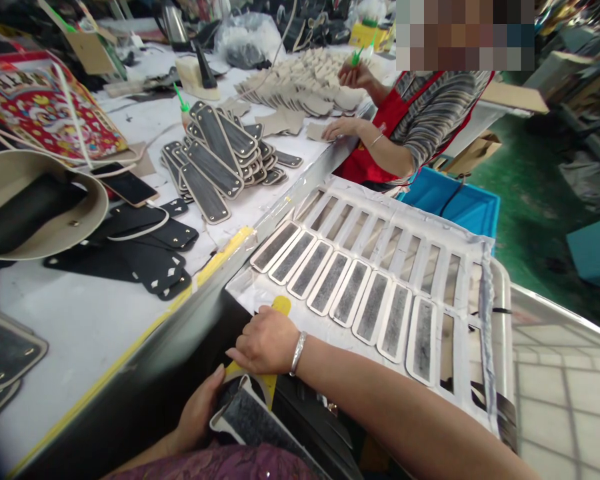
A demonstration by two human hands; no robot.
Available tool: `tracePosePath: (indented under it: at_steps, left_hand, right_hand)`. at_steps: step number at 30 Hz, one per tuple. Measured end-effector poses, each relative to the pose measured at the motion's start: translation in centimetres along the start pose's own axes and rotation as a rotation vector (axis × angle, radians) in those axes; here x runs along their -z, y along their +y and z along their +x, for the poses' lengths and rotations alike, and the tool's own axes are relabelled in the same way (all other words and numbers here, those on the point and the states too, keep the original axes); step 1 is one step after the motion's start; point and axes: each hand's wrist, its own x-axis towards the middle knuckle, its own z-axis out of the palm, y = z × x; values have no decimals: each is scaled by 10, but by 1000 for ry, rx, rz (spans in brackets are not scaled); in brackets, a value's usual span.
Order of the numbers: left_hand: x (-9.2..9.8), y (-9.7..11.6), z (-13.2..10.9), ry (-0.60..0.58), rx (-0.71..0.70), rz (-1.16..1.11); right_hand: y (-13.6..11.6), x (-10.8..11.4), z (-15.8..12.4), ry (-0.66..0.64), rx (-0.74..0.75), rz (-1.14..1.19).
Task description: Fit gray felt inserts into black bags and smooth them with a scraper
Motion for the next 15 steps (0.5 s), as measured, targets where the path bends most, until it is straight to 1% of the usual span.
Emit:
tracePosePath:
  at_steps: [5,11,15]
  left_hand:
    - [5,-3,2,45,-26,-20]
    - [15,-5,4,73,-81,177]
    - [15,-1,5,71,-105,259]
  right_hand:
    - [1,2,1,-6,18,-6]
    - [0,1,-2,0,-1,-2]
    - [0,1,-3,7,-22,9]
